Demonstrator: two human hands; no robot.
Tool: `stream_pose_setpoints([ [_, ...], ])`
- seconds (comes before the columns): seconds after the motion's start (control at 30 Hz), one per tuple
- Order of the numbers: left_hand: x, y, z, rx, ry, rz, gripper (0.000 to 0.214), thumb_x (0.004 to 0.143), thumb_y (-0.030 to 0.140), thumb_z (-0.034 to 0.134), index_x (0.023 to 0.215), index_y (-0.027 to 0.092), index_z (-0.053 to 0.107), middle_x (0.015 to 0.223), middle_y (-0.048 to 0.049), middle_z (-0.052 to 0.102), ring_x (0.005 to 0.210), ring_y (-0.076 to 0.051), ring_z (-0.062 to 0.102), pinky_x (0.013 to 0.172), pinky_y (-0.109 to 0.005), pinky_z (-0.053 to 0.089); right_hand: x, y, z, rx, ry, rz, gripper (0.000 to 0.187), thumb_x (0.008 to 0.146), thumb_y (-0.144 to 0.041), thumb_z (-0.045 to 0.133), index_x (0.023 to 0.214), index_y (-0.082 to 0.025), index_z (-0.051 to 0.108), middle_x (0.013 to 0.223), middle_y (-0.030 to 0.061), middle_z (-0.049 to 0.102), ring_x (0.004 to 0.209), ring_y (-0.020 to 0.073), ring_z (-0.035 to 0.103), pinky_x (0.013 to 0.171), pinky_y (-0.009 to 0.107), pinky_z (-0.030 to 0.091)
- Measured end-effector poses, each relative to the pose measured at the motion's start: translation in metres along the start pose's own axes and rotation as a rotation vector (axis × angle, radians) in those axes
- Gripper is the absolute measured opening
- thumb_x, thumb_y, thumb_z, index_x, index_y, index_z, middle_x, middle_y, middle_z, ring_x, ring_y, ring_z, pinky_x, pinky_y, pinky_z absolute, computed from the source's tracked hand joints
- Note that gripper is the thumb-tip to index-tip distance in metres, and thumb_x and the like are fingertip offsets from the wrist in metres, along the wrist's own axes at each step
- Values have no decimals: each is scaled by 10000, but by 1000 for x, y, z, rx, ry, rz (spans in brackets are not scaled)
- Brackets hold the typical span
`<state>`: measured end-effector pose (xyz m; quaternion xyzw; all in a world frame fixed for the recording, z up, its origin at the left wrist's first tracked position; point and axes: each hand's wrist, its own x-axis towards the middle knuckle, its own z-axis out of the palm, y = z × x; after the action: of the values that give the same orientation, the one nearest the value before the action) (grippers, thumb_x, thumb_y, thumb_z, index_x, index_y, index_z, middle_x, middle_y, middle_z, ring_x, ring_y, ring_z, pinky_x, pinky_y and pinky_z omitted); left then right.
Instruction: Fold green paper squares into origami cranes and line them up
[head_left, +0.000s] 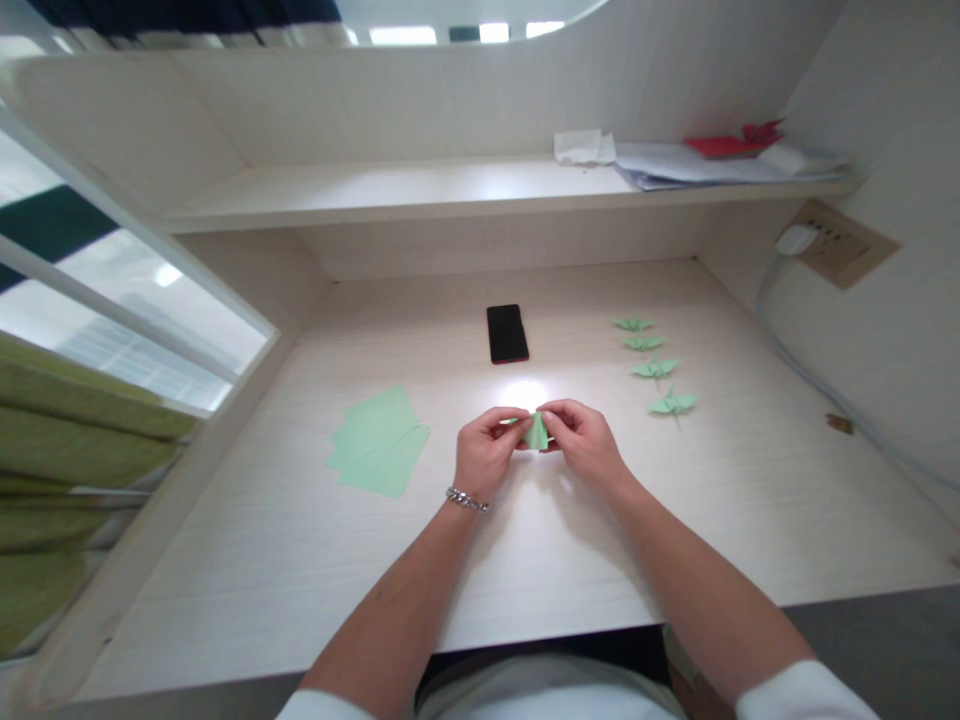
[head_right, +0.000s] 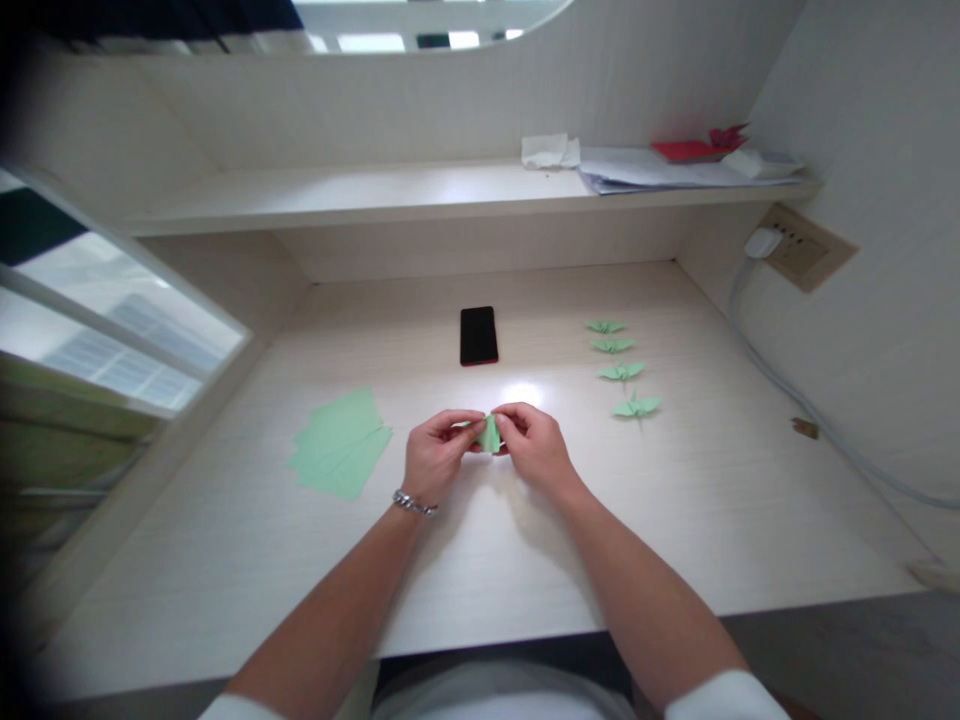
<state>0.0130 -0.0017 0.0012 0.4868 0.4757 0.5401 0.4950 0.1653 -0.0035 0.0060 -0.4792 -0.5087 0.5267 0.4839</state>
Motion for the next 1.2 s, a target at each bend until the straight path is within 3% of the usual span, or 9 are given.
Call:
stream_pose_setpoints([
  [0.33, -1, -1, 1, -23, -41, 2, 218, 720, 341, 732, 846, 172, 677, 860, -63, 713, 694, -182, 671, 530, -271, 576, -2, -2, 1, -21, 28, -33, 278, 777, -420, 617, 912, -181, 665, 809, 51, 662, 709, 192, 635, 588, 322, 586],
  [0.57, 0, 2, -4, -84, -119, 36, 193, 723, 308, 727, 825, 153, 671, 1182, -108, 623, 789, -187, 680, 664, -331, 603, 0, -1, -2, 2, 61, 22, 253, 778, -394, 596, 922, -191, 641, 762, 31, 651, 678, 183, 627, 544, 312, 574],
  [0.8, 3, 6, -11, 44, -242, 144, 102, 775, 253, 673, 828, 166, 675, 1187, -126, 609, 955, -217, 640, 834, -375, 551, -4, -9, -6, -357, 94, -293, 262, 799, -196, 493, 960, -230, 697, 987, 38, 688, 766, 182, 629, 687, 310, 523],
  [0.93, 4, 7, -13, 99, -238, 159, 95, 764, 246, 681, 827, 176, 689, 1161, -127, 628, 999, -227, 627, 862, -370, 524, -5, -13, -6, -441, 44, -350, 292, 814, -179, 472, 978, -244, 705, 940, 37, 700, 801, 191, 636, 740, 315, 497],
  [1.2, 4, 1, -14, 76, -225, 122, 118, 781, 254, 671, 854, 163, 679, 1128, -118, 642, 898, -201, 658, 810, -360, 559, -6, -14, -6, -255, -71, -218, 239, 842, -370, 563, 950, -207, 701, 916, 52, 695, 762, 177, 634, 626, 275, 522],
])
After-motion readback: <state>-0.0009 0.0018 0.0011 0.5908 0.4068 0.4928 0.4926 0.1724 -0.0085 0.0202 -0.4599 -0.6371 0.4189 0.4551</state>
